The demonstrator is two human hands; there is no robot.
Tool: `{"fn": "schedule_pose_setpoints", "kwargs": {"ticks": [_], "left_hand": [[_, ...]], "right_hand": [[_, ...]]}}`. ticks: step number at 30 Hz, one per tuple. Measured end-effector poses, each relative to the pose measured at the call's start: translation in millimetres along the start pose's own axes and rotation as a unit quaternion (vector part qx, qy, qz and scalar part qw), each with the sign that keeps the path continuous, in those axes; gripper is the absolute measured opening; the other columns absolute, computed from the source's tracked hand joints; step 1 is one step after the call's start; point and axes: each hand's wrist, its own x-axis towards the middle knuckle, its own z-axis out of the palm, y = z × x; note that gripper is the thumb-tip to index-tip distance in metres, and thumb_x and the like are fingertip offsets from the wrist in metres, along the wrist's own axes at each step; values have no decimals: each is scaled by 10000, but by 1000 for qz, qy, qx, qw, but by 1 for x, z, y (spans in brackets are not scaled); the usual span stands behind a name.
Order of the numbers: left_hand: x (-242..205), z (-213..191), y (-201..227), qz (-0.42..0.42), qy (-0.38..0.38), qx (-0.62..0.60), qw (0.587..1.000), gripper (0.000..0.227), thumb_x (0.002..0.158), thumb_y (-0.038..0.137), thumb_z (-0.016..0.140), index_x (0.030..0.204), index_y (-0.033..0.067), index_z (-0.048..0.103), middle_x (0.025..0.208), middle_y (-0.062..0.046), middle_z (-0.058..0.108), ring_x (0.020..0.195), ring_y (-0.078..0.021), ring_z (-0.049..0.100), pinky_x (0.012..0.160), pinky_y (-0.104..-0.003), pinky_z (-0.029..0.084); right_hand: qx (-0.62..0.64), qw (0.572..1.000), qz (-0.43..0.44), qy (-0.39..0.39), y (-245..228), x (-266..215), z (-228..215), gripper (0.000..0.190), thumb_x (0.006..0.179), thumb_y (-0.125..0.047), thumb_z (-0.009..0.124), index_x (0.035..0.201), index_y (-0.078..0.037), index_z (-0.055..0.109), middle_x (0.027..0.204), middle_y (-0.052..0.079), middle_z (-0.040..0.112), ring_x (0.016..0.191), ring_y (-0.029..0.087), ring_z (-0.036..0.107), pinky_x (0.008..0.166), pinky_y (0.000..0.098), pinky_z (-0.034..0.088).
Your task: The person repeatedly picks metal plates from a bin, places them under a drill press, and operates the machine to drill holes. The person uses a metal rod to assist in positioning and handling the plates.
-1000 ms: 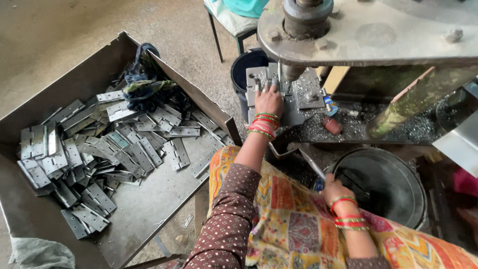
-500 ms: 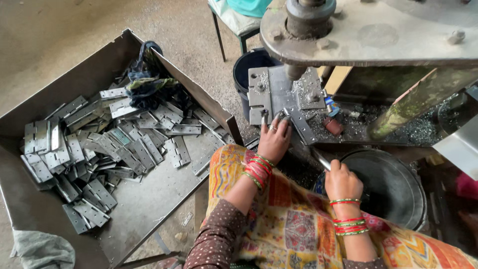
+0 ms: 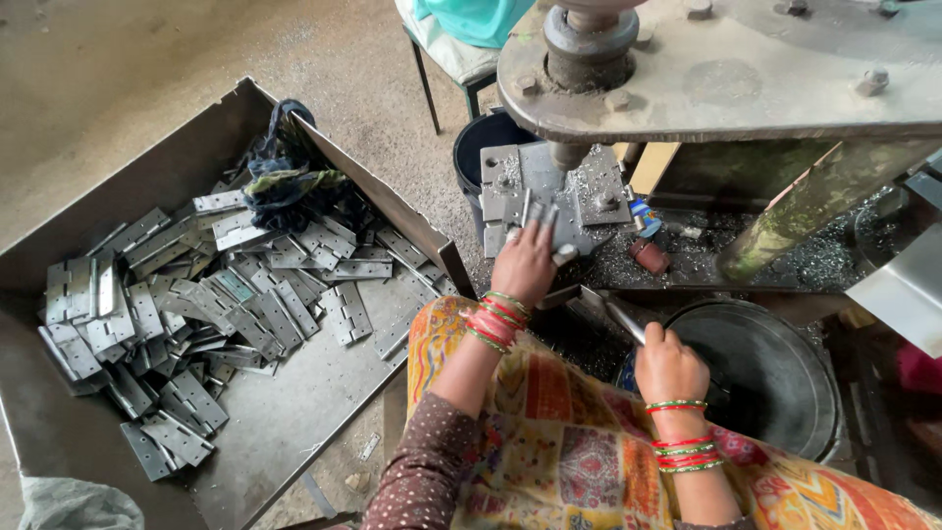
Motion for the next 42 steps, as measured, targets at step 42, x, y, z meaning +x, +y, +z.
{"fn": "schedule_pose_setpoints", "kwargs": {"ticks": [42], "left_hand": [[7, 57, -8, -57, 39, 145, 987, 326, 907, 257, 564, 1074, 33, 734, 1306, -153, 622, 1286, -350, 551, 1132, -534, 359]], "right_hand": [[50, 932, 43, -356, 20, -39, 84, 556, 911, -389, 707, 1321, -80, 491, 1134, 261, 663, 983, 424, 722, 822, 493, 605]]}}
